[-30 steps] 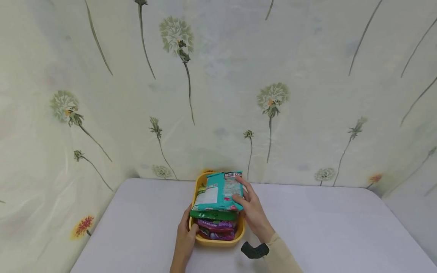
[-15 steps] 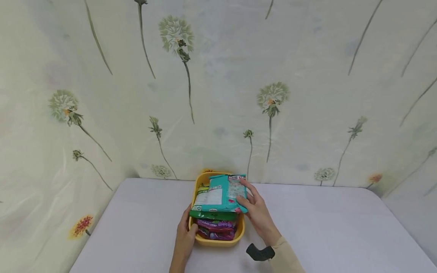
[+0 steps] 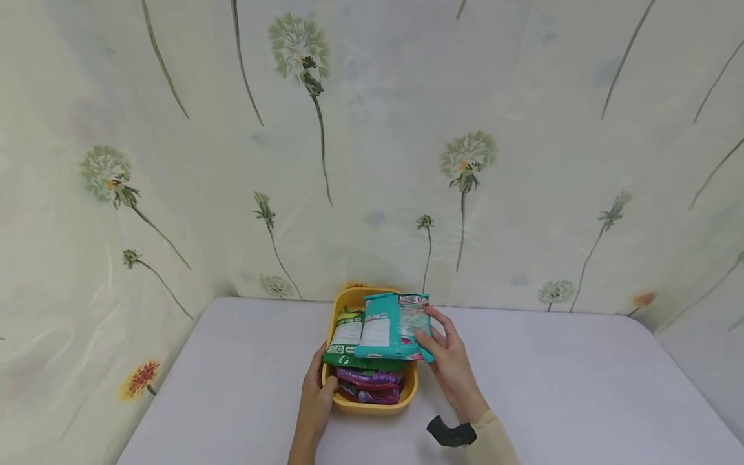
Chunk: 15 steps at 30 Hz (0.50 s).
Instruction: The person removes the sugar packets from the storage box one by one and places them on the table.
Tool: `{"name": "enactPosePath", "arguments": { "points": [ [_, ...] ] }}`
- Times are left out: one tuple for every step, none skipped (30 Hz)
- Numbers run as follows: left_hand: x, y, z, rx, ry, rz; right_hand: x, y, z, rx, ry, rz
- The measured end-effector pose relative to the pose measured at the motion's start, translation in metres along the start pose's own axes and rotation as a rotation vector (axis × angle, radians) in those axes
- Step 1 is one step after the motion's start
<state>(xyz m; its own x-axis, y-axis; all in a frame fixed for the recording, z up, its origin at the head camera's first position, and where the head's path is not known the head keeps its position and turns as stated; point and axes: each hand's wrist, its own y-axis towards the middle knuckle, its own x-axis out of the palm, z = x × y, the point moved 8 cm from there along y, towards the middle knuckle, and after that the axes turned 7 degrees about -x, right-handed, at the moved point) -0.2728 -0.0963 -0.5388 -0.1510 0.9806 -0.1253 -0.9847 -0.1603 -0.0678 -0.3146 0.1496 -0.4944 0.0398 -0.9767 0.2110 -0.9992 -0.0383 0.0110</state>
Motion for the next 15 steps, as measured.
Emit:
{"name": "enactPosePath", "arguments": {
  "points": [
    [0.001,0.0,0.0,0.004,-0.007,-0.004,-0.002,0.0,0.001,0.007,0.002,0.004],
    [0.001,0.0,0.0,0.007,-0.019,-0.007,-0.004,-0.001,0.002,0.015,0.006,0.008],
    [0.002,0.0,0.0,0.005,-0.021,-0.012,-0.006,-0.001,0.004,0.022,0.003,0.009],
    [0.003,-0.001,0.0,0.003,-0.025,-0.016,-0.008,-0.002,0.005,0.031,0.007,0.016],
    [0.004,-0.001,0.0,0.002,-0.029,-0.021,-0.01,-0.003,0.007,0.04,0.011,0.025],
    [0.005,-0.001,0.0,0.0,-0.032,-0.025,-0.011,-0.004,0.008,0.046,0.011,0.03],
    [0.005,-0.001,0.0,-0.001,-0.034,-0.029,-0.013,-0.004,0.009,0.052,0.016,0.035],
    [0.006,-0.001,0.001,-0.002,-0.033,-0.027,-0.014,-0.004,0.011,0.055,0.021,0.038],
    [0.005,-0.002,0.001,-0.003,-0.029,-0.024,-0.015,-0.003,0.012,0.056,0.025,0.04],
    [0.005,-0.002,0.001,-0.006,-0.023,-0.021,-0.015,-0.003,0.012,0.052,0.024,0.041],
    [0.004,-0.002,0.001,-0.01,-0.018,-0.018,-0.015,-0.003,0.012,0.049,0.026,0.038],
    [0.003,-0.002,0.001,-0.014,-0.013,-0.013,-0.014,-0.002,0.012,0.04,0.025,0.029],
    [0.002,-0.001,0.001,-0.018,-0.005,-0.008,-0.013,-0.002,0.012,0.034,0.027,0.02],
    [0.001,-0.001,0.0,-0.024,0.0,-0.002,-0.012,-0.002,0.011,0.025,0.024,0.011],
    [0.0,-0.001,0.0,-0.031,0.007,0.001,-0.011,-0.002,0.011,0.02,0.022,0.003]
  ]
}}
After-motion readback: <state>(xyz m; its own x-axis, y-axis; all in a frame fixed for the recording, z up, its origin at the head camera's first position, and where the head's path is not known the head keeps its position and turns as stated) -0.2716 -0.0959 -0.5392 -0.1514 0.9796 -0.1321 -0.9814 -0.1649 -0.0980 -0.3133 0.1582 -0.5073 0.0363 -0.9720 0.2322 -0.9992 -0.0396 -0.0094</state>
